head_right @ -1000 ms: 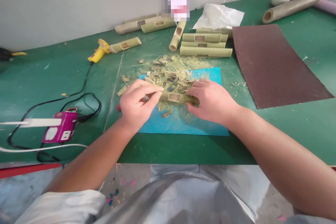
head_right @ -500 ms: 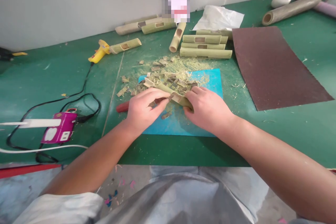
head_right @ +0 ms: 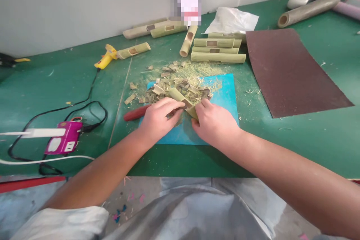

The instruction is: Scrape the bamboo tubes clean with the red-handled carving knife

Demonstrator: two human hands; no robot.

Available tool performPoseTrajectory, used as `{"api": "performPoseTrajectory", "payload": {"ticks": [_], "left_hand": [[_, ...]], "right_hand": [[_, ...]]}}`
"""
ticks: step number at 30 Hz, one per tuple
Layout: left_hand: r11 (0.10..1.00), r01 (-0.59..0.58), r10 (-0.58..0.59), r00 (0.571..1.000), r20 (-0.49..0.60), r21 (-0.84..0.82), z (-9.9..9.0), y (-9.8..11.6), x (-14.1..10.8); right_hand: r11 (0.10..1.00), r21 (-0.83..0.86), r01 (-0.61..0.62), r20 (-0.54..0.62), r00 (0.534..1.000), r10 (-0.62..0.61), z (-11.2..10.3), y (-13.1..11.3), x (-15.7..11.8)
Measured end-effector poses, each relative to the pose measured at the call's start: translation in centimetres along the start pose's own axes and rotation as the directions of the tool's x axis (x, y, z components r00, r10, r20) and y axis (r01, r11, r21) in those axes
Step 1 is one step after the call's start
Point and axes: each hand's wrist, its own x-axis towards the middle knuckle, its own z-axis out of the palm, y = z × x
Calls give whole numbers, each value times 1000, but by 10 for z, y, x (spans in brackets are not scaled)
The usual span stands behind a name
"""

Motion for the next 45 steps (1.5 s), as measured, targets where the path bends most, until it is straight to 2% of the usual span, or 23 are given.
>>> {"api": "performPoseTrajectory", "payload": {"ticks": [3, 11, 16, 27, 31, 37, 45], "left_hand": [[1000, -5, 4, 999, 46, 18, 0, -2, 0], [996, -85, 88, 992, 88, -36, 2, -1, 2], [979, -119, 104, 990, 98, 165, 2, -2, 0], [974, -165, 138, 976, 168, 157, 0, -3, 1], [944, -176, 139, 979, 148, 280, 1, -5, 2], [979, -145, 131, 986, 105, 142, -3, -11, 2], [984, -166, 159, 983, 94, 68, 0, -10, 2]], "right_hand": [[1000, 14, 4, -14, 1000, -3, 2, 1, 0], [999, 45, -23, -16, 1000, 24, 3, 1, 2], [998, 60, -19, -29, 999, 21, 5, 1, 3], [999, 50, -2, -38, 999, 4, 6, 0, 3], [998, 55, -7, -30, 1000, 9, 5, -1, 4], [997, 68, -25, -6, 1000, 25, 3, -1, 4], [997, 76, -17, -6, 1000, 18, 3, 1, 4]]}}
